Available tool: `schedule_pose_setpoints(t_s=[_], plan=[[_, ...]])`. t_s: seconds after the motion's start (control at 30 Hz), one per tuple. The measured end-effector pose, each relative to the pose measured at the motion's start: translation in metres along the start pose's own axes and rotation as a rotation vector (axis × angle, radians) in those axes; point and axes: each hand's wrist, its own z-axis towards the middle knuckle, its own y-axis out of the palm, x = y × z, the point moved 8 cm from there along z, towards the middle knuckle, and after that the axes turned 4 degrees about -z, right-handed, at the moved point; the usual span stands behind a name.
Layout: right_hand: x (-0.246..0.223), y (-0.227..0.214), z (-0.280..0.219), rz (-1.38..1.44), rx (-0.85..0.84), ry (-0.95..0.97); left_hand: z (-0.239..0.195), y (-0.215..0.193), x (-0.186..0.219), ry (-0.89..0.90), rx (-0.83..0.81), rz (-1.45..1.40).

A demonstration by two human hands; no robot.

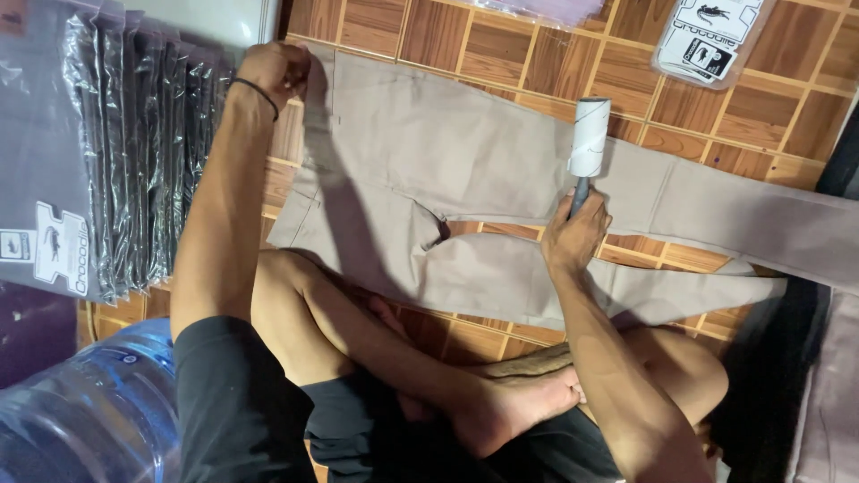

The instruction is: The person sits on the floor and uses a lint roller to clean a pair of beige trousers laid out in front of them. They roll the adhesive roller over the legs and waistband, then fold the trousers and place them aside.

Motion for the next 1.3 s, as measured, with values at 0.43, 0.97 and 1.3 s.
schedule_pose_setpoints(t_s=[0.43, 0.97, 1.3], plan=[[0.003, 0.000, -0.002, -0.028, -0.051, 0.075, -0.055, 0.056, 0.021, 0.812, -0.113, 1.269], [0.001, 0.002, -0.001, 0.004, -0.051, 0.049, -0.001, -0.042, 0.021, 0.611, 0.412, 0.340], [0.002, 0.002, 0.000, 0.015, -0.049, 0.065, -0.200, 0.122, -0.056, 1.084, -0.342, 1.404]])
